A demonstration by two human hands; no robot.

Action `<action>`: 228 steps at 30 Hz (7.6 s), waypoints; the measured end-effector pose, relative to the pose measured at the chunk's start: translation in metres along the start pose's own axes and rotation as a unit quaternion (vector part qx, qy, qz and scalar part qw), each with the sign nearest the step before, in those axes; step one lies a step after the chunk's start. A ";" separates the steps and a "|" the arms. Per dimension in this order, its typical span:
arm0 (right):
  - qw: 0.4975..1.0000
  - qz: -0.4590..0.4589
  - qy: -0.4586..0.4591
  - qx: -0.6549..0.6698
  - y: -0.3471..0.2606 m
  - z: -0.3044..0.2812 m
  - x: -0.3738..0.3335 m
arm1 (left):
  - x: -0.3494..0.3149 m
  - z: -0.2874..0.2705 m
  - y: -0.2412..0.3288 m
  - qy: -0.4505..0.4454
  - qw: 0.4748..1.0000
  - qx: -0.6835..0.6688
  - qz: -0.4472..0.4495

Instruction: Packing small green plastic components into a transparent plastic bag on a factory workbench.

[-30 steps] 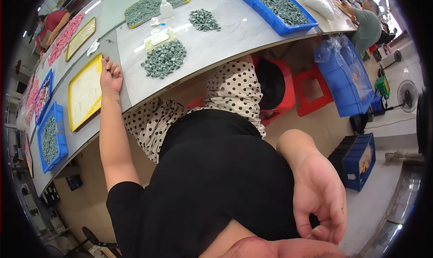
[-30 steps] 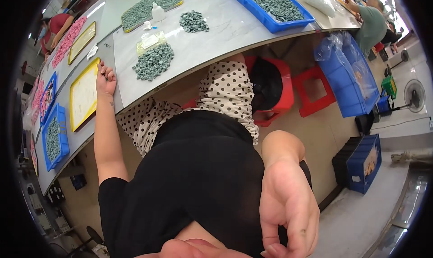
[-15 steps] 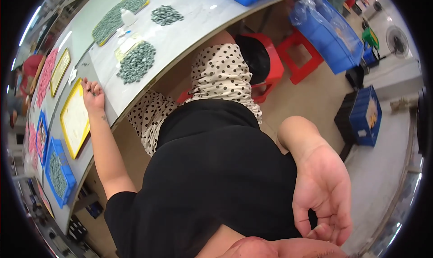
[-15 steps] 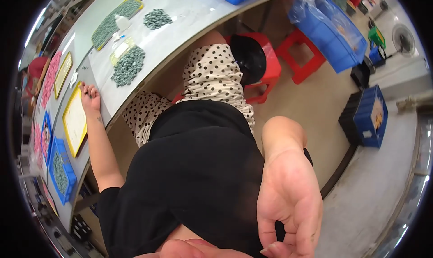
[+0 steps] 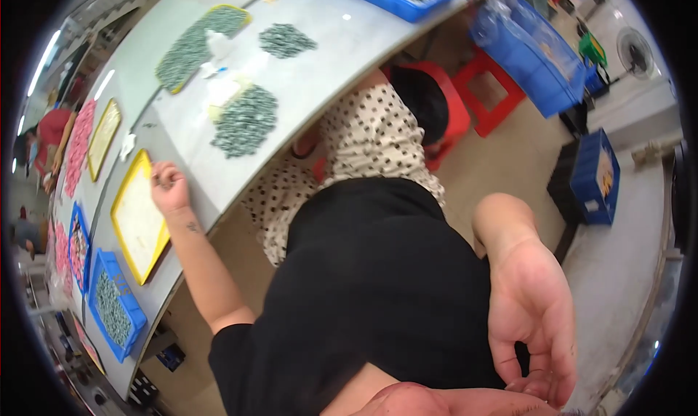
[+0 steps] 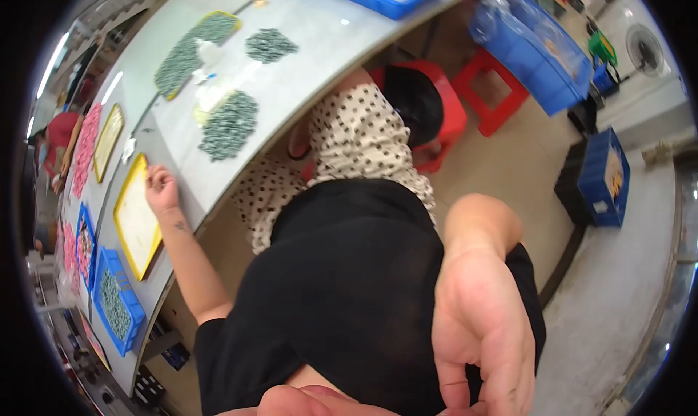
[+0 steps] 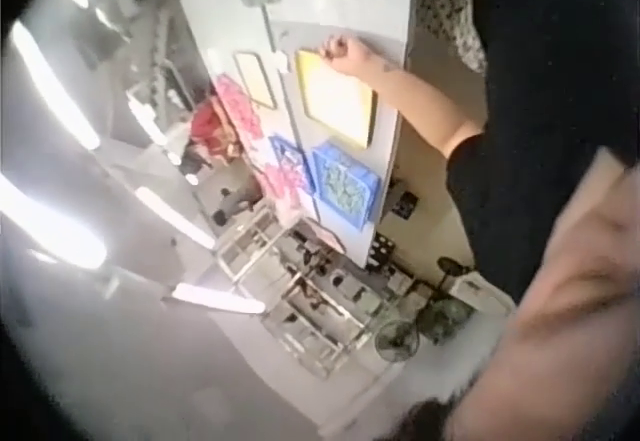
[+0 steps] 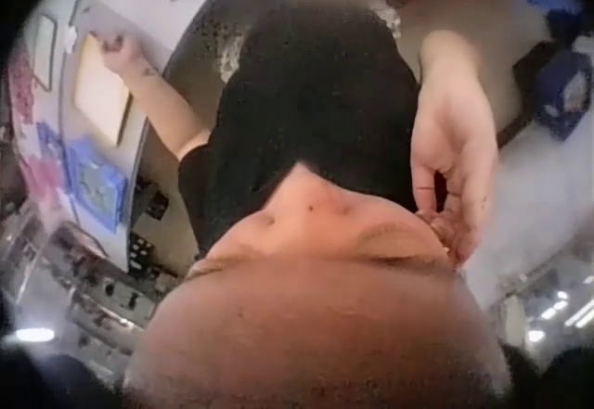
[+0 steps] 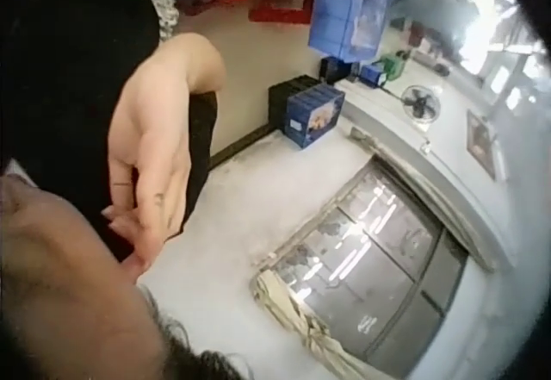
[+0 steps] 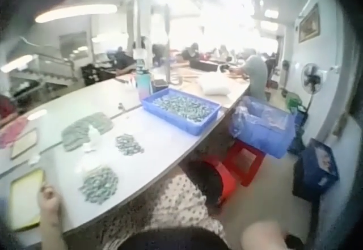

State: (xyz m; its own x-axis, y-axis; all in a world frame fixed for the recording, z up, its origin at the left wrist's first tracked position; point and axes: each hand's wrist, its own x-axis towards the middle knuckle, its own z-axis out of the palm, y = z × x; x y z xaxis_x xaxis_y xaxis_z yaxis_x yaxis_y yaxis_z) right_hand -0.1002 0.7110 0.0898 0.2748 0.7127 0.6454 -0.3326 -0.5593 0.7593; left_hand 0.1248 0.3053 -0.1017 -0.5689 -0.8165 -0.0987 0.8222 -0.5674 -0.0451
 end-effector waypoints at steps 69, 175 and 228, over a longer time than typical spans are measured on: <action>0.965 0.035 0.231 0.117 0.398 0.102 -0.391 | 0.308 0.135 0.086 0.223 0.968 0.115 0.008; 0.864 0.224 0.170 0.418 0.361 0.237 -0.489 | 0.325 0.058 0.169 0.212 0.933 0.290 0.033; 0.385 0.877 0.202 0.202 0.453 0.206 -0.481 | 0.287 0.161 0.097 0.203 0.944 0.259 -0.021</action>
State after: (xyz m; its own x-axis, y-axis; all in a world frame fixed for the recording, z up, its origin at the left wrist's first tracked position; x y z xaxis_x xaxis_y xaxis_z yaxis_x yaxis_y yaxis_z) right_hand -0.1971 0.0275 0.1409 -0.2431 -0.9510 0.1911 0.5046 -0.2922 -0.8124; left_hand 0.0381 -0.0008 0.0254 -0.4589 -0.7439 -0.4858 0.6194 -0.6599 0.4253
